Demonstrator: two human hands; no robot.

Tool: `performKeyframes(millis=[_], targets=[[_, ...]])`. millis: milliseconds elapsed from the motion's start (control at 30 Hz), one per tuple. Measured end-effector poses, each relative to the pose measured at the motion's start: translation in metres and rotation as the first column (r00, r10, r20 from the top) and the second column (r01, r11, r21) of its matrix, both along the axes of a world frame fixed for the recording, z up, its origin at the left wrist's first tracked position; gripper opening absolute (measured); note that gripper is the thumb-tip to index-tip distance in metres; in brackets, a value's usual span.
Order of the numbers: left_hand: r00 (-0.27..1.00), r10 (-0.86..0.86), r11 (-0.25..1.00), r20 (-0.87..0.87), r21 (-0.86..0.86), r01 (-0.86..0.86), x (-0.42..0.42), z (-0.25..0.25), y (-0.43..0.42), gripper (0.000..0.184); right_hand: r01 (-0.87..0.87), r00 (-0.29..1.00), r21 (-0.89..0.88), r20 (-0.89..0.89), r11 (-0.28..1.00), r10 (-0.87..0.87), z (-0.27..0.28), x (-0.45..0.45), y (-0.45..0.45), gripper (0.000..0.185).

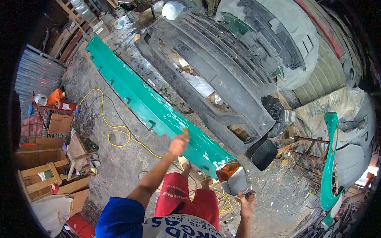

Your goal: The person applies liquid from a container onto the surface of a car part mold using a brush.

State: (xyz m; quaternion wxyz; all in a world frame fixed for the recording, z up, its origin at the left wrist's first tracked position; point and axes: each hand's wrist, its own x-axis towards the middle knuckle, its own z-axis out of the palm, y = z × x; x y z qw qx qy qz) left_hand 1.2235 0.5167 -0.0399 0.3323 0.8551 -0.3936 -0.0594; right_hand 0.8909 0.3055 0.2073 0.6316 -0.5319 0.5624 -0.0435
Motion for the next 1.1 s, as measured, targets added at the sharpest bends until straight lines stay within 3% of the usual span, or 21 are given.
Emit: performKeyframes(millis=[67,133,167,233,367,400,467,500,567,633,667,733,767,833,933,1033,1067,1100], targets=[[0.996,-0.085,0.996,-0.022,-0.017,0.084,-0.025,0.005,-0.019,0.021,0.011,1.0,-0.005,0.01,1.0,-0.011,0.003,0.004,0.005,0.053],[0.977,-0.029,0.976,-0.21,-0.218,-0.018,-0.031,0.013,-0.026,0.02,0.081,0.997,-0.044,0.015,0.996,-0.08,0.004,0.008,0.009,0.048],[0.95,-0.008,0.971,-0.311,-0.228,-0.067,-0.011,0.012,-0.02,0.021,0.084,0.996,-0.042,0.013,0.996,-0.083,0.005,0.008,0.012,0.048],[0.843,0.203,0.948,-0.498,-0.114,-0.296,0.035,0.038,0.003,0.021,0.113,0.993,-0.065,0.036,0.991,-0.111,0.005,0.008,0.014,0.046],[0.952,0.252,0.937,-0.175,-0.2,-0.285,0.138,0.011,0.065,0.024,0.101,0.995,-0.071,-0.017,0.992,-0.102,0.016,0.006,0.015,0.046],[0.953,0.246,0.939,-0.18,-0.201,-0.28,0.141,0.018,0.066,0.024,0.111,0.994,-0.07,-0.003,0.991,-0.112,0.018,0.005,0.015,0.045],[0.907,0.414,0.908,0.083,0.042,-0.418,0.143,0.044,0.068,0.024,0.127,0.992,-0.065,0.014,0.99,-0.126,0.017,0.0,0.016,0.043],[0.953,0.29,0.949,0.092,0.104,-0.299,0.137,0.039,0.064,0.024,0.138,0.99,-0.063,0.015,0.988,-0.138,0.015,-0.004,0.015,0.042],[0.979,0.18,0.981,0.095,0.053,-0.185,0.102,0.024,0.044,0.023,0.155,0.988,-0.06,0.016,0.986,-0.155,0.014,-0.012,0.013,0.041],[0.999,0.034,0.998,-0.031,-0.045,-0.035,0.057,-0.007,0.018,0.023,0.165,0.986,-0.071,0.002,0.984,-0.165,0.013,-0.016,0.012,0.041],[0.996,-0.09,0.994,0.026,0.063,0.088,0.034,0.003,-0.001,0.02,0.165,0.986,-0.065,0.007,0.984,-0.165,0.014,-0.018,0.011,0.041],[0.979,-0.202,0.956,-0.022,-0.221,0.192,-0.011,0.019,-0.032,0.014,0.153,0.988,-0.078,-0.019,0.985,-0.155,0.017,-0.023,0.01,0.042],[0.981,-0.195,0.959,-0.013,-0.212,0.188,-0.012,0.022,-0.034,0.014,0.148,0.989,-0.099,-0.013,0.984,-0.15,0.015,-0.027,0.009,0.045],[0.88,-0.155,0.957,-0.448,-0.291,0.021,-0.007,0.027,-0.032,0.011,0.157,0.987,-0.099,-0.006,0.983,-0.159,0.02,-0.028,0.008,0.047],[0.866,-0.039,0.938,-0.499,-0.318,-0.14,0.07,0.026,0.014,0.015,0.189,0.981,-0.092,-0.018,0.978,-0.192,0.016,-0.034,0.007,0.053],[0.872,-0.158,0.83,-0.464,-0.541,-0.138,0.167,-0.008,0.071,0.031,0.171,0.982,-0.125,-0.056,0.977,-0.179,0.019,-0.043,0.013,0.053],[0.869,0.42,0.895,-0.26,-0.042,-0.445,0.167,0.027,0.076,0.027,0.191,0.977,-0.139,-0.07,0.972,-0.202,0.018,-0.048,0.015,0.053],[0.885,0.454,0.883,-0.102,-0.079,-0.462,0.174,0.041,0.075,0.023,0.199,0.977,-0.119,-0.06,0.973,-0.207,0.016,-0.049,0.014,0.053]])
